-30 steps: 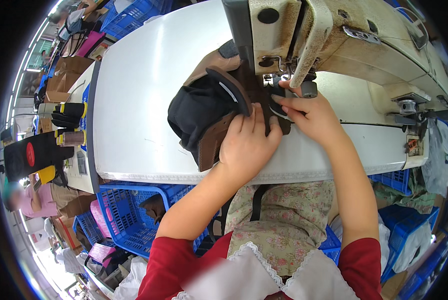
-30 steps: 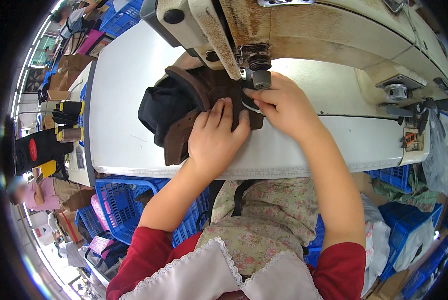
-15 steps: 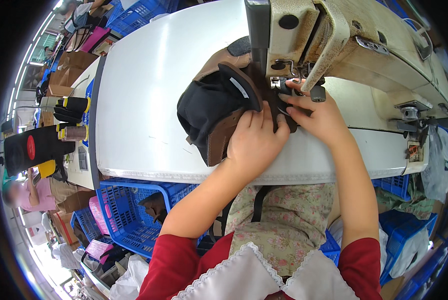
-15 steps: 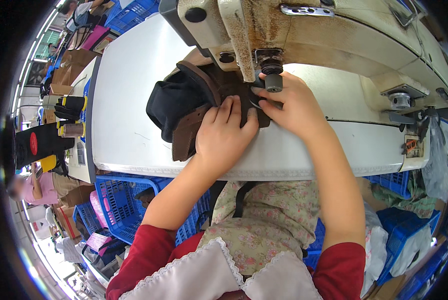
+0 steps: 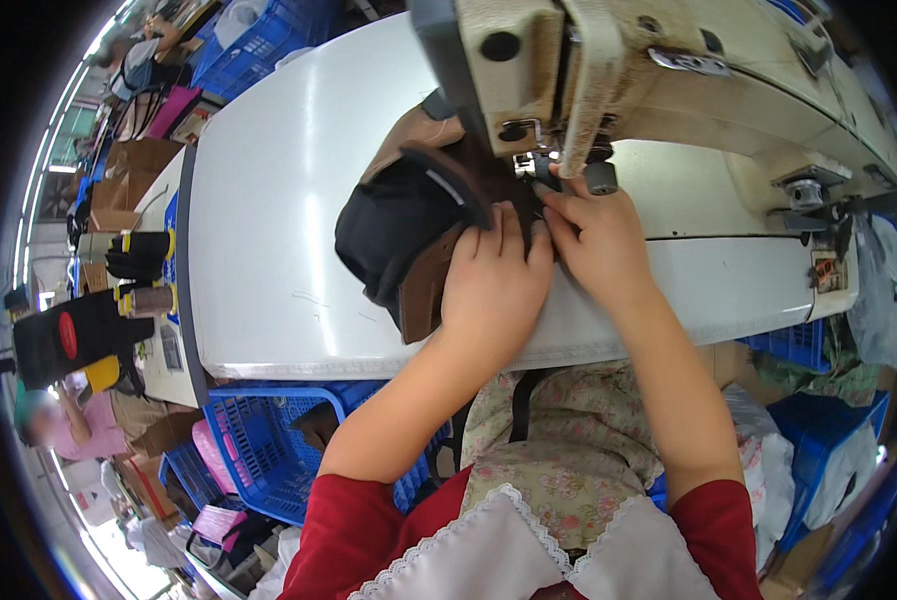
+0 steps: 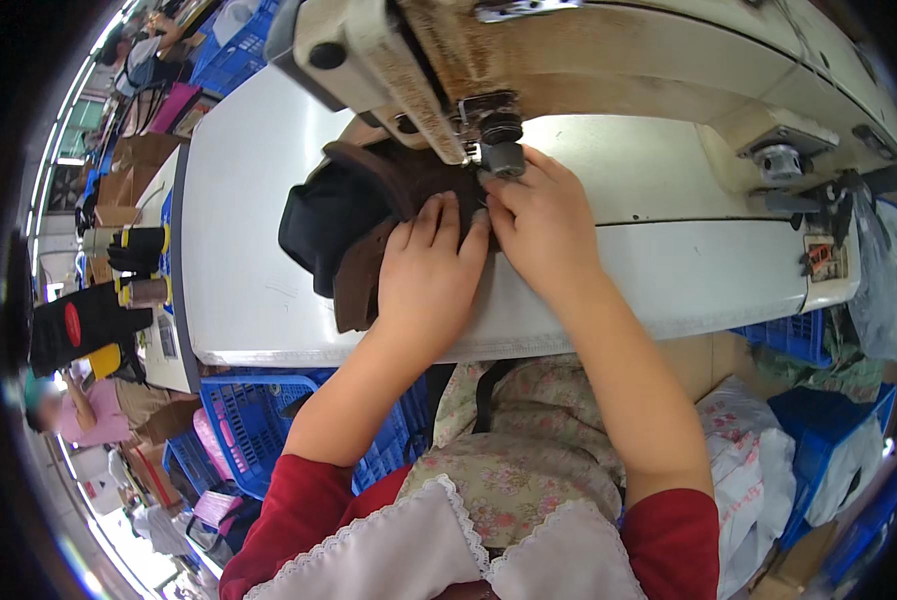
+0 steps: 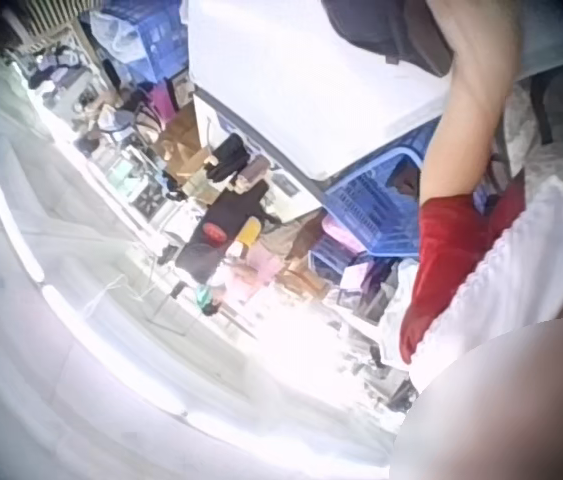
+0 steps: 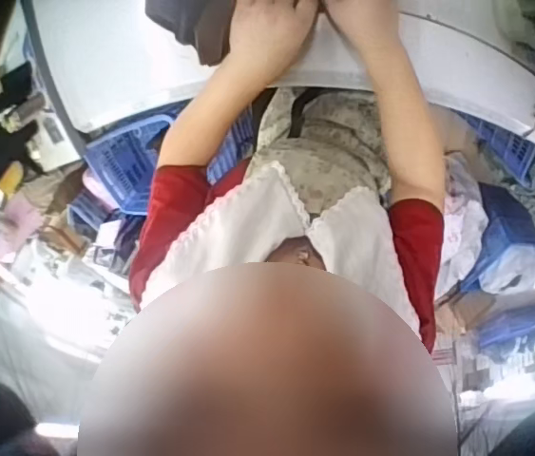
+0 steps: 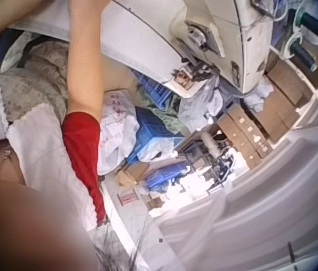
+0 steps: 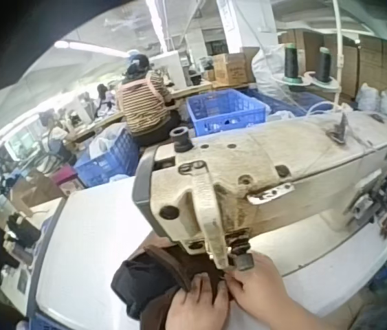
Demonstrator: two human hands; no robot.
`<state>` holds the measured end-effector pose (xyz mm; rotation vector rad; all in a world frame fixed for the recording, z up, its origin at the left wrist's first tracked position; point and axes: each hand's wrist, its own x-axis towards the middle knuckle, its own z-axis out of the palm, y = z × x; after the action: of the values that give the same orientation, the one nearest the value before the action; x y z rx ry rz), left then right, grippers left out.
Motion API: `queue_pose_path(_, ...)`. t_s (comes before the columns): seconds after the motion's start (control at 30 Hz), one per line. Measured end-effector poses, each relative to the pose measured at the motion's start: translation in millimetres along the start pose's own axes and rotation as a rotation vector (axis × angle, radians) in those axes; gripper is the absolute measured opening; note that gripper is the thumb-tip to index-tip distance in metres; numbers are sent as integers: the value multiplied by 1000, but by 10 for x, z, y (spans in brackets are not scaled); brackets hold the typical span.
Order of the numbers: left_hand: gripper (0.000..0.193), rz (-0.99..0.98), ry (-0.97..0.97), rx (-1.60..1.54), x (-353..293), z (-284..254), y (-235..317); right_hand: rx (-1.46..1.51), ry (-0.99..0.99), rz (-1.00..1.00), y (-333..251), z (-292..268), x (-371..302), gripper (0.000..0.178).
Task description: Stitching components of a shoe using an industrial sewing machine.
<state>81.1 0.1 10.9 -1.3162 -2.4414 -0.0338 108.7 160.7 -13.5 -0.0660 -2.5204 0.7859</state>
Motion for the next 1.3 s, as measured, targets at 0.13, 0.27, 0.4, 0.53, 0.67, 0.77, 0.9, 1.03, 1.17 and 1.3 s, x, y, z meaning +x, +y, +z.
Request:
queue_pose_path(0.13,33,76,-183,-395,-13,-663,-77,-81,42,-4,-16,22,-58,17)
queue_pose_path(0.27,18,-479,-80,-645,233,-1364,-906,-56,46,4,-12,-3,-68,17)
queue_pose_path(0.4,44,-401,-256,-633,843,-879,-1752,-47,72,-27,-10,-2,-53,17)
queue_pose_path(0.53,57,-279,-678,-808,1220,-493,-1737,-60,89,-31,4,3,-53,18)
queue_pose_path(0.67,64,103,-849,-459,1468,-513,-1432,-39,97,-36,17,4,-61,20)
queue_pose_path(0.77,55,101,-829,-462,1427,-359,-1340,-41,88,-46,13,-3,-67,22)
queue_pose_path(0.9,44,128,-720,-472,1262,-40,-1410,-60,68,-39,6,-7,-57,24)
queue_pose_path(1.03,38,89,-623,-671,1123,112,-1418,-66,74,-30,-6,-6,-55,24)
queue_pose_path(1.17,41,100,-609,-587,1092,182,-1391,-51,87,-18,0,-8,-54,20)
queue_pose_path(1.3,43,123,-586,-504,1045,223,-1371,-28,99,-1,-2,0,-46,17)
